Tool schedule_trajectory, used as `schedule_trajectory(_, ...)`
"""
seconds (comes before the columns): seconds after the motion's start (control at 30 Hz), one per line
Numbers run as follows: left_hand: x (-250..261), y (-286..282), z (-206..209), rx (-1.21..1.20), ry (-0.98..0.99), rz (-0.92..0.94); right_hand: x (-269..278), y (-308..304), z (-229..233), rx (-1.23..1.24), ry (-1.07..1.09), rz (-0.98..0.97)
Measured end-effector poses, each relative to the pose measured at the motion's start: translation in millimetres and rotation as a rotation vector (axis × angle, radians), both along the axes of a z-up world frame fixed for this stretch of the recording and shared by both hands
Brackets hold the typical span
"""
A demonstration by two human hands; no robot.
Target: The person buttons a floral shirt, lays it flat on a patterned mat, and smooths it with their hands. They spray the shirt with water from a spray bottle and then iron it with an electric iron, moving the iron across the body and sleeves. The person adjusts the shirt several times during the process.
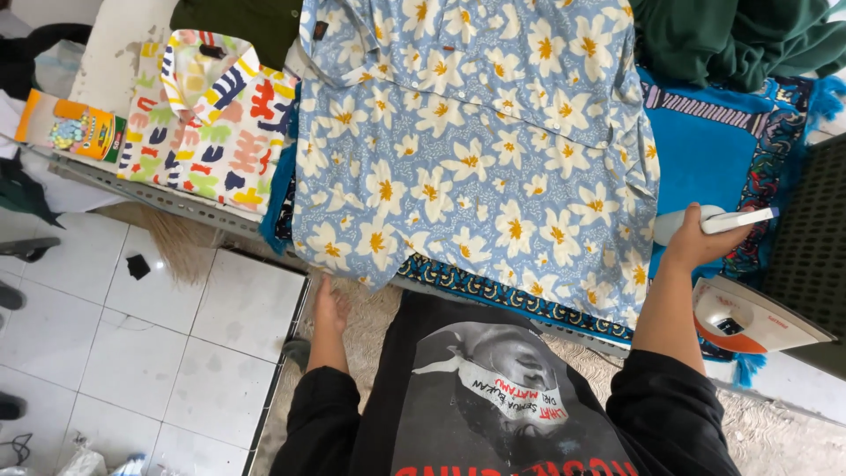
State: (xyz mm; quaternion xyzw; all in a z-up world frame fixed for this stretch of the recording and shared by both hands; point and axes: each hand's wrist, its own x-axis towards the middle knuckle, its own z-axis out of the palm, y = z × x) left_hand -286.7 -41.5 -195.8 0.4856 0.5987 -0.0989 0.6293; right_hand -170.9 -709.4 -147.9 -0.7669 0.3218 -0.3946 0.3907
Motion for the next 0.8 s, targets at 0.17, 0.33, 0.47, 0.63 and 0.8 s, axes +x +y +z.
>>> schedule_trajectory(0.17, 10, -24, 2, -0.165, -0.167, 0.124, -23, 93, 111, -0.044, -0.125, 0.602)
schedule_trajectory(0.33, 1, -23, -48, 0.034, -0.212, 0.242, -56, 186, 138, 0.371, 0.131, 0.943)
schedule_trajectory(0.47, -23, -10, -95, 0.341, -0.140, 0.168, -79, 236, 105, 0.414, 0.345, 1.083)
schedule_trajectory(0.63, -1, -4, -15, 0.625, -0.228, -0.014, -90, 269, 81, 0.234, 0.443, 1.113)
schedule_trajectory(0.8, 55, 25, 15, 0.918, -0.350, -0.215, -89, 306, 98, 0.192, 0.403, 1.113)
